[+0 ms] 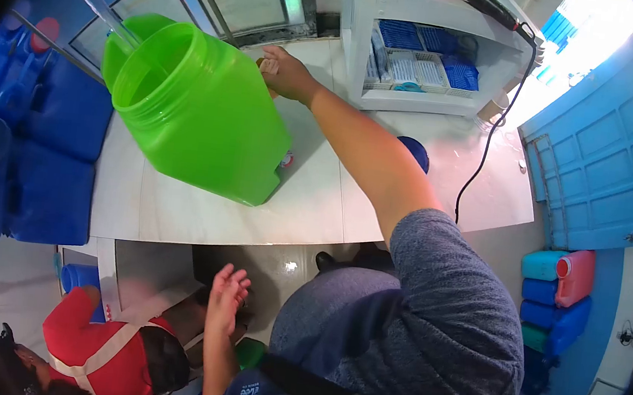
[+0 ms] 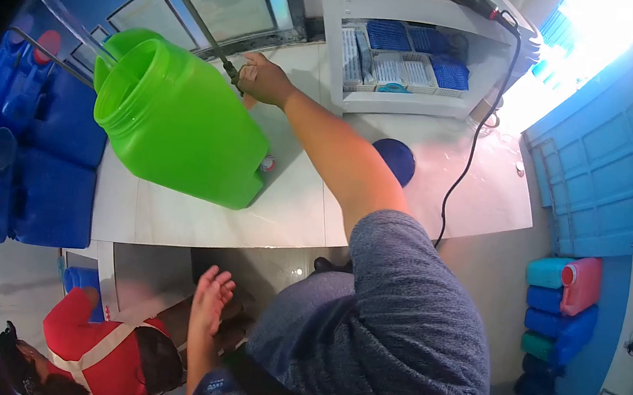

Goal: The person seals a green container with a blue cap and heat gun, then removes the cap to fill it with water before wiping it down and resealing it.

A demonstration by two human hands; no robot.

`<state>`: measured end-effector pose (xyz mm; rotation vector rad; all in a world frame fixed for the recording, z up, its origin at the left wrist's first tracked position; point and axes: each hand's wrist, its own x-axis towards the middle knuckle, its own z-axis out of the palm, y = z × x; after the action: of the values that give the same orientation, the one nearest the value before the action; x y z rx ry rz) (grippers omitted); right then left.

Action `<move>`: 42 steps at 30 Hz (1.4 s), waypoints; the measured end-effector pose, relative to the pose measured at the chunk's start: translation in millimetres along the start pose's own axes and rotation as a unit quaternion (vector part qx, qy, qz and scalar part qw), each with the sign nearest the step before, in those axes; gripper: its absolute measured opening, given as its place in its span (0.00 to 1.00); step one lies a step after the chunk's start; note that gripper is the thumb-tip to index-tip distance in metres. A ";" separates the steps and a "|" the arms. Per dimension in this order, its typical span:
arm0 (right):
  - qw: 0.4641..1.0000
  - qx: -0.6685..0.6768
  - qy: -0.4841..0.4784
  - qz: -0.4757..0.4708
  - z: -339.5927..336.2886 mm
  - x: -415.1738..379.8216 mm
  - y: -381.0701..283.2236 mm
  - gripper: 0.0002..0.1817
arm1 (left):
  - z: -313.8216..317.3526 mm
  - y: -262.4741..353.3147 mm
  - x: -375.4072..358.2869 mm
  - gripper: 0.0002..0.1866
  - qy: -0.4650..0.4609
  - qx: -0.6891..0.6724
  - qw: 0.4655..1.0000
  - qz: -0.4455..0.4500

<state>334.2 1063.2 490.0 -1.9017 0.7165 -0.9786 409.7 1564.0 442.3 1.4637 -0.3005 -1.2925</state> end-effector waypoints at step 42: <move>0.998 -0.033 0.037 -0.028 -299.5 -326.3 -114.8 0.20 | 91.5 71.5 202.1 0.37 0.152 0.076 0.814 0.556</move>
<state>-79.0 1241.0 573.6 -1.9608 0.7491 -1.0775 441.8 1335.2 411.2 1.2310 -0.8945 -0.0779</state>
